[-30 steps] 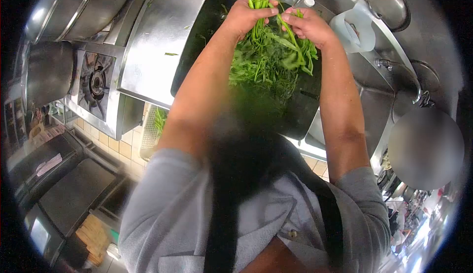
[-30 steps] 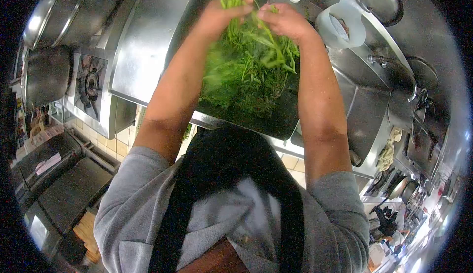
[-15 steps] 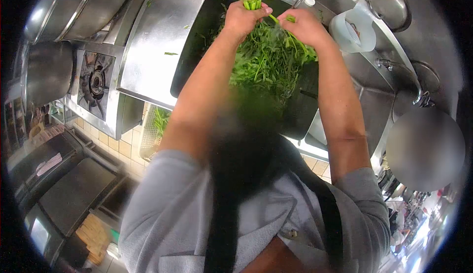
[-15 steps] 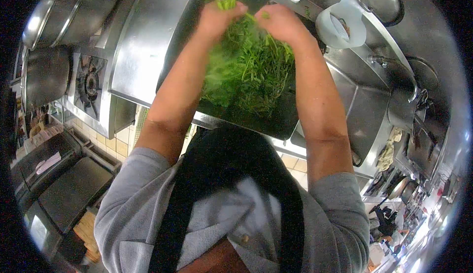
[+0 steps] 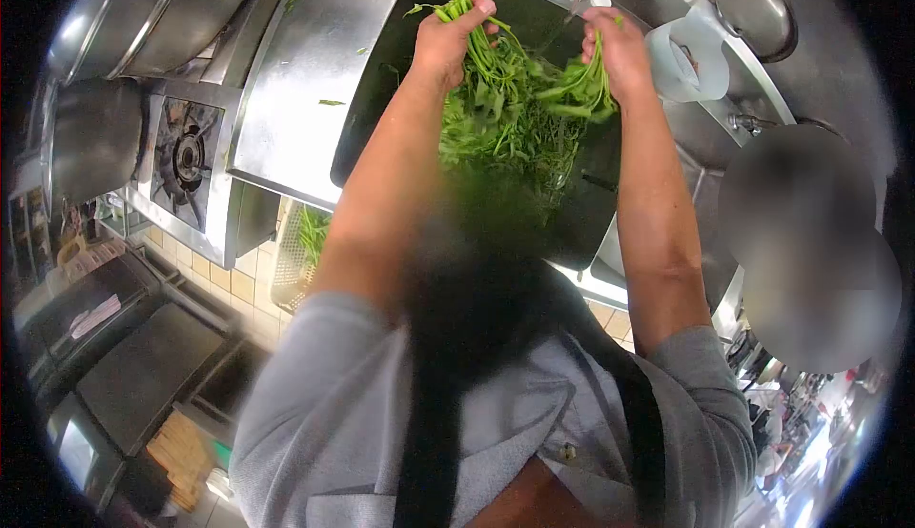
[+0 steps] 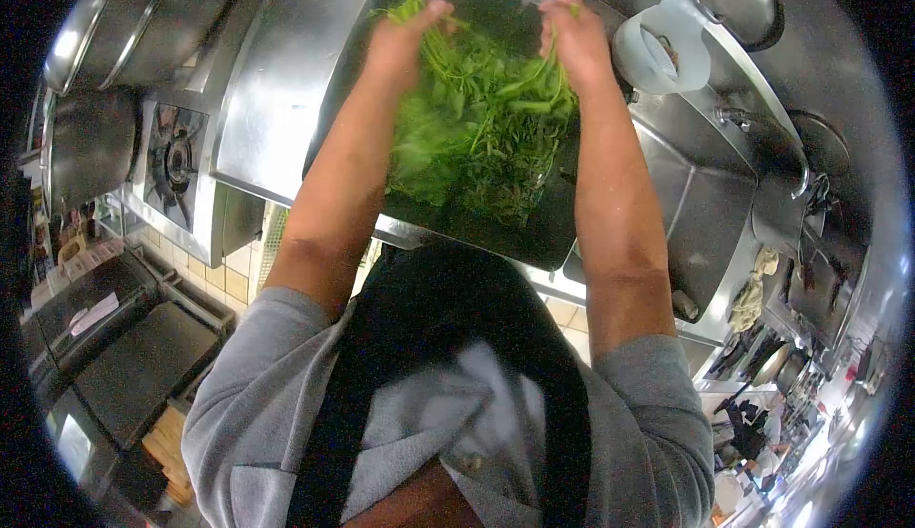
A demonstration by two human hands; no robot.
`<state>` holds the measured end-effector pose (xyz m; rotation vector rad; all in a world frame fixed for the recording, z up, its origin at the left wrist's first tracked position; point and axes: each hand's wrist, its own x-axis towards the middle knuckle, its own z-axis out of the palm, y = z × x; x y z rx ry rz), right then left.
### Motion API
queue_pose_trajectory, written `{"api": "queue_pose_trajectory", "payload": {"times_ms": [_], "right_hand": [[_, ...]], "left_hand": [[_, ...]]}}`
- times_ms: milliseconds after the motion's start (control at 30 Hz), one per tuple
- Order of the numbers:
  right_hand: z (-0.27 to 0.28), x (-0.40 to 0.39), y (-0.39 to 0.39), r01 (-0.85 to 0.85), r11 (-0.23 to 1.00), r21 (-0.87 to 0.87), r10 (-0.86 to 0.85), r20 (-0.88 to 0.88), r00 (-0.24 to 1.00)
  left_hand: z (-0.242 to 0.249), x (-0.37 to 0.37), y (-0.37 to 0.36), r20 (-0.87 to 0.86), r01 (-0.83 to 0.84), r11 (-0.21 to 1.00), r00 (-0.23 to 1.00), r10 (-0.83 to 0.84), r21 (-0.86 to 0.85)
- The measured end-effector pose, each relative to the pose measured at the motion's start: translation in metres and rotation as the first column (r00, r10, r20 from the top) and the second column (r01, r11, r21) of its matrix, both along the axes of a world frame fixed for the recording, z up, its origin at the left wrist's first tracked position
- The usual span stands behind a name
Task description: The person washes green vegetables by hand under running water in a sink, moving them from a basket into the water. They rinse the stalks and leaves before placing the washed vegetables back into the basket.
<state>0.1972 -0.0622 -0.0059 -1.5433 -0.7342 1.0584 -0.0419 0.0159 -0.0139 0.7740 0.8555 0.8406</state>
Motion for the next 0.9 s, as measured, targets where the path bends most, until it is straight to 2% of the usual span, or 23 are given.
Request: {"api": "queue_pose_trajectory", "payload": {"times_ms": [33, 67, 100, 167, 200, 233, 267, 333, 433, 500, 567, 700, 833, 900], "right_hand": [[0.011, -0.013, -0.002, 0.003, 1.0, 0.0, -0.003, 0.001, 1.0], [0.025, -0.032, -0.004, -0.101, 0.995, -0.015, 0.101, 0.285, 0.953], [0.032, -0.047, -0.005, -0.193, 0.979, -0.059, 0.194, 0.542, 0.818], [0.033, -0.06, -0.002, -0.357, 0.92, -0.161, 0.386, 0.523, 0.76], [0.023, -0.067, 0.002, -0.391, 0.918, -0.067, 0.35, 0.601, 0.718], [0.018, -0.067, 0.003, -0.392, 0.918, -0.066, 0.35, 0.601, 0.719], [0.014, -0.065, 0.003, -0.357, 0.929, -0.095, 0.339, 0.605, 0.72], [0.017, -0.066, 0.004, -0.326, 0.937, -0.123, 0.331, 0.61, 0.72], [0.023, -0.06, 0.003, -0.32, 0.938, -0.134, 0.345, 0.458, 0.819], [0.022, -0.064, 0.0, -0.376, 0.915, -0.144, 0.401, 0.408, 0.82], [0.019, -0.069, -0.002, -0.459, 0.882, -0.109, 0.411, 0.653, 0.636], [0.023, -0.07, 0.001, -0.274, 0.933, -0.232, 0.356, 0.697, 0.622], [0.015, -0.065, 0.0, -0.279, 0.939, -0.2, 0.336, 0.703, 0.627], [0.006, -0.063, 0.002, -0.314, 0.938, -0.147, 0.329, 0.666, 0.67]], "left_hand": [[0.001, 0.003, -0.001, 0.001, 0.003, 1.0, 1.0, -0.003, 0.0], [0.002, 0.007, -0.004, 0.049, 0.017, 0.999, 0.999, -0.016, -0.028], [0.004, 0.01, -0.007, 0.098, 0.035, 0.998, 0.995, -0.029, -0.056], [0.016, 0.013, -0.011, 0.064, 0.067, 0.996, 0.996, -0.063, -0.056], [0.02, 0.015, -0.013, 0.022, 0.058, 0.997, 0.998, -0.057, -0.048], [0.021, 0.018, -0.015, -0.021, 0.047, 0.998, 0.999, -0.048, -0.04], [0.014, 0.021, -0.013, 0.109, 0.075, 0.994, 0.992, -0.066, -0.079], [0.024, 0.015, -0.015, 0.123, 0.096, 0.993, 0.989, -0.087, -0.07], [0.016, 0.013, -0.01, 0.167, 0.122, 0.989, 0.98, -0.107, -0.078], [0.01, 0.014, -0.007, 0.195, 0.125, 0.988, 0.975, -0.105, -0.094], [0.009, 0.017, -0.007, 0.139, 0.082, 0.996, 0.987, -0.076, -0.039], [0.015, 0.016, -0.01, 0.118, 0.035, 0.998, 0.993, -0.029, -0.052], [0.026, 0.016, -0.015, 0.068, 0.06, 0.998, 0.996, -0.058, -0.023], [0.031, 0.015, -0.017, 0.032, 0.05, 0.999, 0.998, -0.05, -0.002]]}}
